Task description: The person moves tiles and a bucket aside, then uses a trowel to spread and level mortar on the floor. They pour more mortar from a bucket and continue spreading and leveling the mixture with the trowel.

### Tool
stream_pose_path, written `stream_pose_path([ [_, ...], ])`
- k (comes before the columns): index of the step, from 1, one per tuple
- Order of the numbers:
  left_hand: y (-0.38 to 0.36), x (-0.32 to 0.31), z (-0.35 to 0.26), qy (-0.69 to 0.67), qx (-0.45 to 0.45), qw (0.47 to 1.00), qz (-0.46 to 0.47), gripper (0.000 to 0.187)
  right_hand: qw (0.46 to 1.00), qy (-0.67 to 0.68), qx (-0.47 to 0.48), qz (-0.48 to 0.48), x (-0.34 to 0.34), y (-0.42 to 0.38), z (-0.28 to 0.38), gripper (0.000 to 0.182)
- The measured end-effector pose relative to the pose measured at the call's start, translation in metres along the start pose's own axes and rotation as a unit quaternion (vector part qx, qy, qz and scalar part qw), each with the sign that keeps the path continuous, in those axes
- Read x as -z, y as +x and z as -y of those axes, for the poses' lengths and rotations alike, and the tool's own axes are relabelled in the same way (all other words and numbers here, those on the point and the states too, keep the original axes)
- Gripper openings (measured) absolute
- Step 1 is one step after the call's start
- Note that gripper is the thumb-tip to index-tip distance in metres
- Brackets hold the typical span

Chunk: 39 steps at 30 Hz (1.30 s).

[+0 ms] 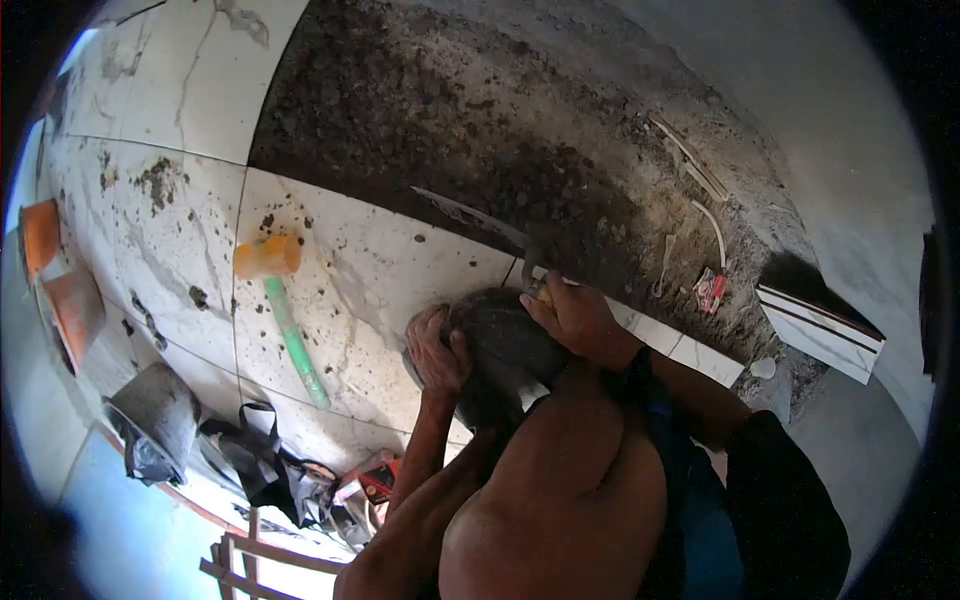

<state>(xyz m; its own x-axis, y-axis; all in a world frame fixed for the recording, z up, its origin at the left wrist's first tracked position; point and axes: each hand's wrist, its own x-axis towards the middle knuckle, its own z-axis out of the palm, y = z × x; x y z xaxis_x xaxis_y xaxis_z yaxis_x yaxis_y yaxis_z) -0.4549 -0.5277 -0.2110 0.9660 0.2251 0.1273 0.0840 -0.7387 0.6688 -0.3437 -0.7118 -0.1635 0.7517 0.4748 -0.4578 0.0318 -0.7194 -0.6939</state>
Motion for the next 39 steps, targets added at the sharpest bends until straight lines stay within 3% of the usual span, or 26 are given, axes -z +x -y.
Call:
stream_pose_path([
  [2,-0.004,0.0,0.0,0.0,-0.001,1.0,-0.002,0.027,0.993,-0.063,-0.046,0.09,-0.008,-0.007,-0.01,0.045],
  [6,-0.003,-0.002,0.003,0.002,-0.003,1.0,-0.001,0.027,0.997,-0.029,-0.035,0.057,-0.003,-0.011,-0.01,0.048],
  [11,-0.004,0.0,0.004,-0.003,-0.02,1.0,-0.001,0.028,0.988,-0.072,-0.072,0.119,0.0,-0.009,-0.014,0.053],
  [16,-0.005,0.002,-0.002,0.002,-0.009,1.0,0.002,0.026,0.993,-0.034,-0.063,0.096,-0.005,-0.019,-0.019,0.055],
  [18,0.001,0.001,-0.003,-0.004,0.011,1.0,0.008,0.025,0.992,-0.068,-0.036,0.097,0.001,-0.011,-0.023,0.054],
  [20,0.006,0.005,-0.007,0.007,0.049,0.998,0.028,0.028,0.993,-0.044,-0.095,0.06,0.009,-0.014,-0.015,0.054],
  [22,0.011,0.009,-0.012,0.019,0.085,0.995,0.043,0.031,0.997,-0.029,-0.062,0.027,0.025,-0.015,-0.004,0.053],
  [24,0.024,0.009,-0.014,-0.018,0.179,0.981,0.077,0.041,1.0,-0.019,0.005,-0.002,0.033,0.002,0.0,0.052],
  [26,0.039,0.005,-0.013,0.059,0.191,0.979,0.043,0.046,0.998,0.02,-0.057,-0.011,0.028,0.021,-0.007,0.03],
  [28,0.061,-0.004,-0.007,0.12,0.204,0.971,0.023,0.052,0.999,-0.014,-0.028,-0.022,0.016,0.031,-0.03,0.038],
  [29,0.072,-0.007,-0.002,0.111,0.176,0.978,0.027,0.054,0.998,-0.036,-0.038,-0.044,0.013,0.038,-0.034,0.048],
  [31,0.08,-0.015,-0.001,0.099,0.161,0.982,0.018,0.056,0.999,0.015,-0.015,-0.049,0.022,0.05,-0.003,0.048],
  [32,0.083,-0.022,-0.003,0.062,0.114,0.989,0.065,0.056,0.995,0.075,-0.012,-0.065,0.031,0.052,0.012,0.048],
  [33,0.089,-0.025,-0.005,0.028,0.061,0.992,0.108,0.055,0.996,0.065,0.005,-0.062,0.038,0.057,0.022,0.048],
  [34,0.092,-0.028,-0.009,0.03,0.065,0.993,0.091,0.055,0.995,0.061,-0.003,-0.074,0.043,0.059,0.03,0.047],
  [36,0.09,-0.03,-0.018,-0.203,-0.024,0.963,0.178,0.048,0.995,0.052,0.006,-0.079,0.051,0.063,0.045,0.046],
  [37,0.087,-0.028,-0.019,-0.2,-0.021,0.966,0.161,0.048,0.984,0.097,0.067,-0.135,0.053,0.062,0.051,0.045],
  [38,0.083,-0.028,-0.019,-0.147,-0.074,0.979,0.118,0.043,0.963,0.145,0.124,-0.189,0.055,0.061,0.055,0.044],
  [39,0.078,-0.027,-0.019,-0.092,-0.126,0.985,0.077,0.038,0.963,0.142,0.135,-0.185,0.055,0.06,0.052,0.044],
])
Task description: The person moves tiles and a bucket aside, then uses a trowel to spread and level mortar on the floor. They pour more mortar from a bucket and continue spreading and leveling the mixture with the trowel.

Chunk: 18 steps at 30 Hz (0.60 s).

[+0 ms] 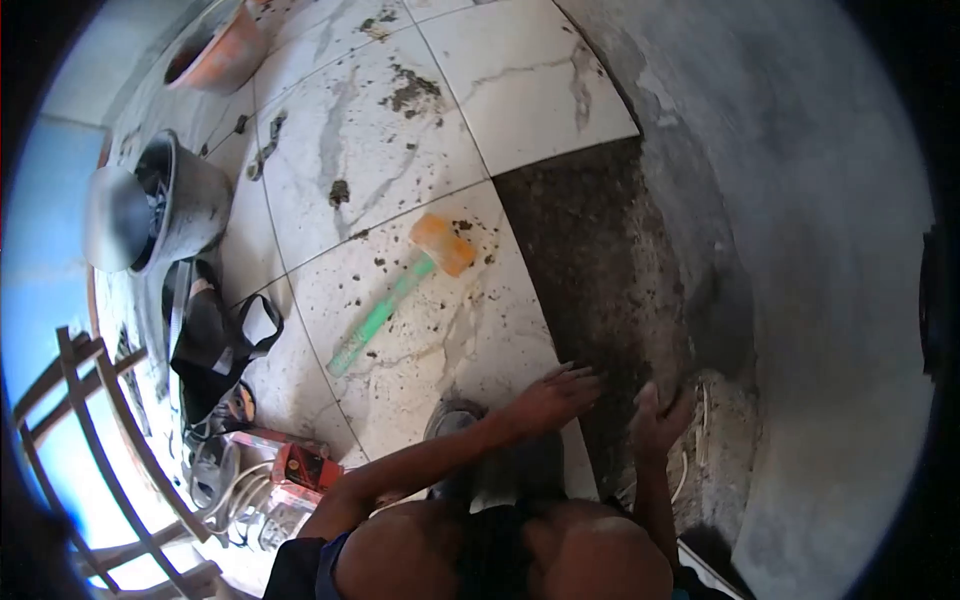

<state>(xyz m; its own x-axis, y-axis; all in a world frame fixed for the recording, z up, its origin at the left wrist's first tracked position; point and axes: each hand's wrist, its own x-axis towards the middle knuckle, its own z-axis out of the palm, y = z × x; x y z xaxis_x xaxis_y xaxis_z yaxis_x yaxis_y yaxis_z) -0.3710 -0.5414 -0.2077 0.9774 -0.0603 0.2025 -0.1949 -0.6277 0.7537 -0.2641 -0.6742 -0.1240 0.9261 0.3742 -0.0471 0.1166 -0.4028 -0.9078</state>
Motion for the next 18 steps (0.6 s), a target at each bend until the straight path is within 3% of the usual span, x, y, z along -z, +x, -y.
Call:
stream_pose_path([
  [1,-0.004,0.003,-0.001,0.005,-0.001,1.0,-0.01,0.038,1.0,0.001,0.006,-0.008,0.002,0.0,-0.007,0.044],
  [3,-0.017,0.011,0.002,-0.037,0.122,0.992,0.011,0.031,1.0,0.002,0.021,-0.01,-0.005,0.014,-0.019,0.044],
  [4,-0.022,0.02,0.003,-0.038,0.123,0.992,0.003,0.031,0.985,-0.12,-0.112,0.062,-0.009,0.022,-0.025,0.041],
  [5,-0.027,0.031,0.007,-0.022,0.168,0.983,-0.072,0.03,0.931,-0.239,-0.243,0.128,-0.012,0.026,-0.035,0.038],
  [6,-0.031,0.044,0.017,0.0,0.208,0.967,-0.147,0.03,0.933,-0.239,-0.237,0.126,-0.007,0.016,-0.062,0.038],
  [8,-0.044,0.07,0.042,0.171,0.297,0.912,-0.226,0.032,0.972,-0.23,-0.034,0.012,0.0,-0.007,-0.104,0.036],
  [9,-0.053,0.082,0.046,0.214,0.342,0.874,-0.27,0.035,0.971,-0.235,-0.04,0.023,0.007,-0.015,-0.111,0.036],
  [10,-0.052,0.107,0.052,0.259,0.375,0.833,-0.314,0.037,0.959,-0.262,-0.102,0.042,0.004,-0.014,-0.096,0.037],
  [11,-0.054,0.123,0.064,0.283,0.38,0.815,-0.333,0.038,0.944,-0.283,-0.159,0.054,-0.003,-0.007,-0.082,0.039],
  [12,-0.06,0.134,0.071,0.304,0.389,0.796,-0.349,0.04,0.945,-0.283,-0.158,0.052,-0.006,-0.007,-0.065,0.039],
  [13,-0.064,0.143,0.081,0.304,0.388,0.795,-0.354,0.04,0.938,-0.298,-0.167,0.057,-0.01,-0.004,-0.049,0.042],
  [15,-0.073,0.152,0.096,0.271,0.383,0.844,-0.26,0.041,0.932,-0.314,-0.17,0.067,-0.013,0.007,-0.043,0.045],
  [17,-0.075,0.151,0.1,0.288,0.383,0.843,-0.244,0.039,0.964,-0.255,-0.065,0.041,-0.01,0.01,-0.046,0.039],
  [18,-0.073,0.152,0.105,0.305,0.379,0.842,-0.233,0.037,0.965,-0.252,-0.063,0.035,-0.013,0.016,-0.035,0.039],
])
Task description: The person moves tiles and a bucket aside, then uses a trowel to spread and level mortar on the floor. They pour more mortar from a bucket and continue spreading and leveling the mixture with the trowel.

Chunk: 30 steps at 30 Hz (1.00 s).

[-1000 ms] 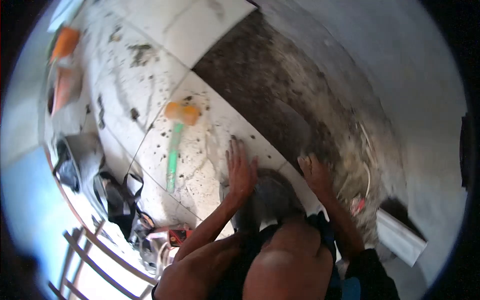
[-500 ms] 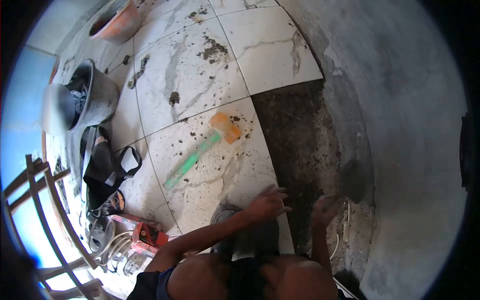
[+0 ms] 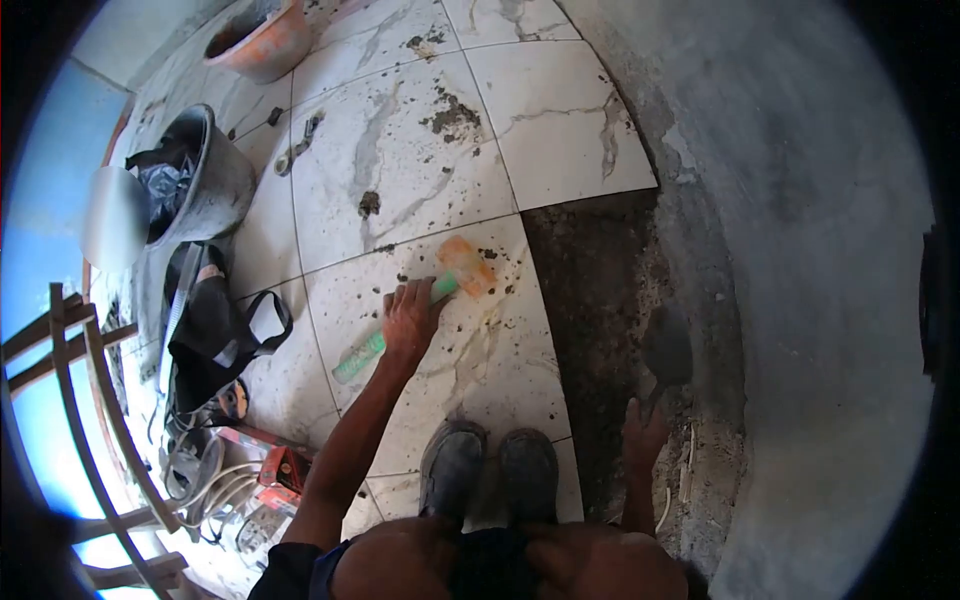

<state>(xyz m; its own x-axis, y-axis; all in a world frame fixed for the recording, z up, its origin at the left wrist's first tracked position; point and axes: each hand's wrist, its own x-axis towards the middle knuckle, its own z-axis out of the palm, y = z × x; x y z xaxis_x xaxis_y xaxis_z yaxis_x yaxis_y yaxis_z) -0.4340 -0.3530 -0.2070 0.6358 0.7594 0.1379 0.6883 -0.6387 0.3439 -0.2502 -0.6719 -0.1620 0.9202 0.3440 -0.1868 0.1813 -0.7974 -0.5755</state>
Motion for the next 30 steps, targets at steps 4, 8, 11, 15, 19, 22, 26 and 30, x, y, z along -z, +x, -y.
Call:
stream_pose_path([
  [4,-0.005,-0.002,0.022,0.003,0.04,0.994,-0.1,0.033,0.987,0.107,0.025,-0.114,0.06,0.002,0.043,0.029],
  [8,-0.008,0.009,0.065,0.026,0.081,0.981,-0.177,0.027,0.947,0.289,0.03,-0.137,0.089,-0.012,0.035,0.022],
  [11,-0.009,0.012,0.091,0.069,0.123,0.978,-0.155,0.027,0.95,-0.182,0.14,-0.214,0.003,0.006,-0.098,0.018],
  [15,-0.017,0.019,0.099,0.033,0.217,0.969,-0.117,0.033,0.967,-0.251,-0.031,0.034,-0.027,0.039,-0.081,0.033],
  [19,-0.01,0.005,0.103,-0.003,0.272,0.95,-0.153,0.038,0.99,-0.132,-0.039,-0.007,-0.018,0.024,-0.049,0.049],
  [22,-0.023,0.022,0.093,0.055,0.249,0.958,-0.128,0.039,0.991,-0.129,0.019,0.009,-0.02,0.027,-0.024,0.048],
  [26,-0.023,0.028,0.088,0.047,0.242,0.958,-0.146,0.043,0.991,-0.057,0.04,0.112,-0.026,0.06,0.035,0.054],
  [30,-0.027,0.042,0.071,0.047,0.123,0.962,-0.238,0.045,0.996,0.002,0.057,0.064,-0.035,0.082,0.047,0.05],
])
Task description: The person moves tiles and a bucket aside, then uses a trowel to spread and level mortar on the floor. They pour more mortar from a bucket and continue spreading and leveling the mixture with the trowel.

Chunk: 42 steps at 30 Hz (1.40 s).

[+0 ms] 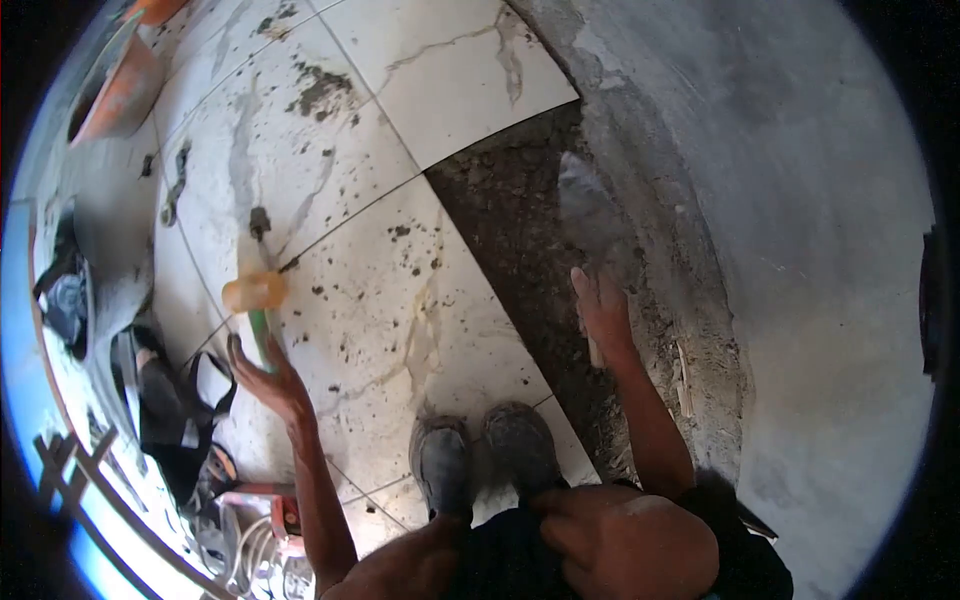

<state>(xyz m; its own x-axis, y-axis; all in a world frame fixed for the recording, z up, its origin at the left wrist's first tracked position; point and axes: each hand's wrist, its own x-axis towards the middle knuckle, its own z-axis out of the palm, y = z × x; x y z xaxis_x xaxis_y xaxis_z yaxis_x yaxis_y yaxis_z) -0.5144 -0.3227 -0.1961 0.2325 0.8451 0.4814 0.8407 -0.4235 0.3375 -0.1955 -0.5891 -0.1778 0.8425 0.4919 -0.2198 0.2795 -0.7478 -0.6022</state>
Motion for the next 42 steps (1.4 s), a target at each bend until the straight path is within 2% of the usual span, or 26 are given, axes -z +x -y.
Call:
stream_pose_path([
  [1,-0.004,0.004,-0.011,-0.019,-0.011,1.0,0.016,0.044,0.981,0.125,-0.141,0.055,0.005,0.002,0.016,0.048],
  [2,-0.011,0.008,-0.021,-0.037,-0.023,0.999,0.031,0.044,0.923,0.25,-0.272,0.106,0.007,0.006,0.03,0.045],
  [4,-0.034,0.012,-0.039,-0.07,-0.044,0.989,0.124,0.04,0.919,0.264,-0.279,0.083,0.004,0.017,0.048,0.043],
  [6,-0.065,0.011,-0.065,-0.197,-0.021,0.964,0.179,0.044,0.913,0.279,-0.29,0.064,0.001,0.029,0.04,0.04],
  [7,-0.075,0.015,-0.078,-0.217,-0.04,0.948,0.231,0.044,0.976,0.08,-0.197,0.04,-0.006,0.044,0.022,0.045],
  [8,-0.083,0.017,-0.09,-0.235,-0.055,0.93,0.279,0.043,0.988,-0.125,-0.092,0.016,-0.007,0.058,0.011,0.052],
  [9,-0.09,0.018,-0.099,-0.247,-0.087,0.912,0.316,0.042,0.988,-0.125,-0.09,0.015,0.002,0.065,0.012,0.052],
  [11,-0.104,0.019,-0.111,-0.257,-0.112,0.894,0.35,0.042,0.946,-0.309,0.069,-0.07,0.029,0.073,0.026,0.039],
  [12,-0.109,0.017,-0.117,-0.253,-0.127,0.886,0.367,0.042,0.945,-0.311,0.075,-0.072,0.042,0.08,0.039,0.039],
  [14,-0.114,0.011,-0.122,-0.257,-0.137,0.877,0.383,0.041,0.877,-0.458,0.136,-0.04,0.065,0.091,0.059,0.028],
  [15,-0.114,0.007,-0.122,-0.265,-0.132,0.882,0.366,0.044,0.874,-0.464,0.14,-0.042,0.069,0.097,0.064,0.028],
  [17,-0.105,-0.001,-0.121,-0.276,-0.123,0.89,0.34,0.046,0.842,-0.503,0.192,-0.032,0.074,0.113,0.075,0.012],
  [20,-0.088,-0.014,-0.099,-0.234,-0.173,0.919,0.267,0.045,0.831,-0.509,0.225,-0.024,0.07,0.133,0.083,0.007],
  [21,-0.08,-0.019,-0.09,-0.221,-0.175,0.93,0.234,0.045,0.828,-0.511,0.229,-0.023,0.067,0.139,0.085,0.007],
  [22,-0.072,-0.018,-0.08,-0.199,-0.111,0.938,0.26,0.042,0.813,-0.518,0.262,-0.051,0.062,0.144,0.087,0.005],
  [23,-0.064,-0.023,-0.064,-0.168,-0.128,0.951,0.225,0.043,0.796,-0.523,0.295,-0.078,0.059,0.149,0.091,0.007],
  [25,-0.058,-0.029,-0.047,-0.137,-0.14,0.962,0.19,0.043,0.779,-0.55,0.297,-0.054,0.055,0.15,0.112,0.008],
  [27,-0.053,-0.034,-0.042,-0.127,-0.097,0.974,0.161,0.046,0.76,-0.578,0.297,-0.031,0.049,0.144,0.135,0.01],
  [29,-0.051,-0.031,-0.046,-0.115,-0.1,0.972,0.178,0.046,0.723,-0.634,0.275,0.003,0.038,0.129,0.156,0.007],
  [34,-0.054,-0.035,-0.043,-0.109,-0.09,0.967,0.211,0.043,0.688,-0.678,0.255,0.025,-0.005,0.077,0.169,0.006],
  [36,-0.051,-0.034,-0.046,-0.111,-0.092,0.967,0.211,0.041,0.705,-0.659,0.262,-0.015,-0.013,0.062,0.155,0.002],
  [37,-0.051,-0.033,-0.045,-0.117,-0.098,0.968,0.198,0.04,0.721,-0.633,0.28,-0.046,-0.015,0.051,0.148,0.01],
  [38,-0.051,-0.031,-0.044,-0.122,-0.103,0.97,0.186,0.039,0.722,-0.633,0.275,-0.045,-0.006,0.038,0.142,0.01],
  [40,-0.049,-0.032,-0.043,-0.115,-0.094,0.97,0.194,0.038,0.854,-0.456,0.247,-0.029,0.024,0.016,0.126,0.037],
  [41,-0.051,-0.034,-0.041,-0.11,-0.099,0.97,0.194,0.038,0.852,-0.46,0.248,-0.025,0.029,0.007,0.111,0.037],
  [42,-0.054,-0.034,-0.042,-0.106,-0.103,0.97,0.195,0.039,0.901,-0.386,0.197,-0.028,0.029,0.0,0.088,0.04],
])
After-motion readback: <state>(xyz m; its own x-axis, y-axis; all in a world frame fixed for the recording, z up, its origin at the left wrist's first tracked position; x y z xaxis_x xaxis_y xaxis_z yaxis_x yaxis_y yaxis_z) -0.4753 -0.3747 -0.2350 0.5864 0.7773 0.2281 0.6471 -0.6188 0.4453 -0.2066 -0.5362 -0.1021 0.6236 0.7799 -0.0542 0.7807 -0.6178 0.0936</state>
